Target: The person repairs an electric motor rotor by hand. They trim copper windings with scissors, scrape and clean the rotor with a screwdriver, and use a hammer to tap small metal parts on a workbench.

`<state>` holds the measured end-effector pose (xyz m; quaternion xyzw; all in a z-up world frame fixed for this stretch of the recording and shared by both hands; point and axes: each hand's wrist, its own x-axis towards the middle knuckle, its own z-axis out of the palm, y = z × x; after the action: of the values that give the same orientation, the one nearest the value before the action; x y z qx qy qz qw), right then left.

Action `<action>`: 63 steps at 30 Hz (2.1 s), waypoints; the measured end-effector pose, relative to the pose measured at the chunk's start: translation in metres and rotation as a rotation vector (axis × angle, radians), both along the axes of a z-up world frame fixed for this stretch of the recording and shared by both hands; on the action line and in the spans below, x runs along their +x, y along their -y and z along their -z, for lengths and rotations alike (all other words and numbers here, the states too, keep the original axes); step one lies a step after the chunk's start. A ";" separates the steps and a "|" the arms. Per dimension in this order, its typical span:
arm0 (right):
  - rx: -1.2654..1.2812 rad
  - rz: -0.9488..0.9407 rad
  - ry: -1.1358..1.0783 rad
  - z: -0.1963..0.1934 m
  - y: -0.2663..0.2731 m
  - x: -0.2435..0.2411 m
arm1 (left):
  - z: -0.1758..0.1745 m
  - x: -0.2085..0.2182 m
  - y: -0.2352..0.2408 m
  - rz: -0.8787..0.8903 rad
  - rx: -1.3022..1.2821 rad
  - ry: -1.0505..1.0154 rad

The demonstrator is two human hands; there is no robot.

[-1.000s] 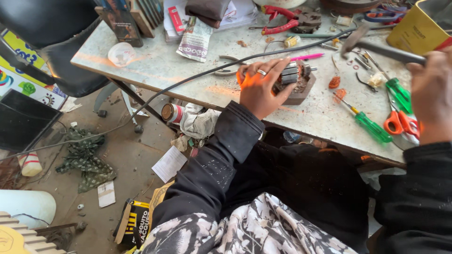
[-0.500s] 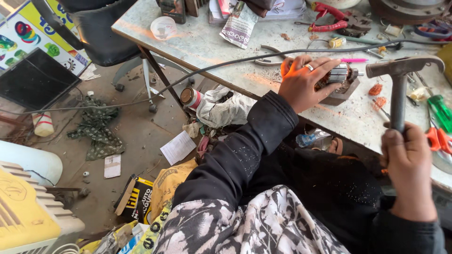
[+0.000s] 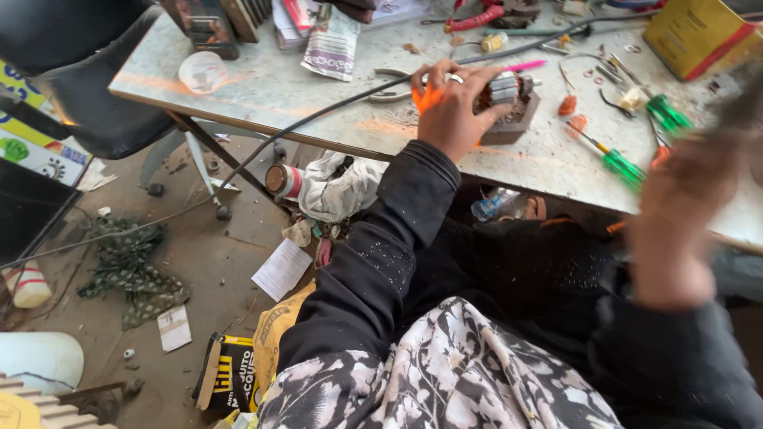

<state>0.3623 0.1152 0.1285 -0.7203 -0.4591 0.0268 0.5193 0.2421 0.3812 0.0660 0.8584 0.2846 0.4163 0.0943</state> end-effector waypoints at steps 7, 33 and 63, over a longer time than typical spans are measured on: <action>-0.213 -0.031 0.288 0.018 -0.018 0.025 | -0.001 -0.006 -0.004 -0.002 0.032 -0.001; -0.070 -0.004 0.435 0.054 -0.038 0.000 | -0.032 0.010 0.008 -0.155 0.142 -0.445; -0.384 0.183 0.457 0.054 -0.051 0.047 | 0.012 -0.061 -0.005 0.094 -0.183 0.235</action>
<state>0.4089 0.1659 0.0749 -0.8309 -0.4838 -0.0963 0.2573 0.1806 0.3867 0.0543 0.8038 0.2680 0.4815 0.2242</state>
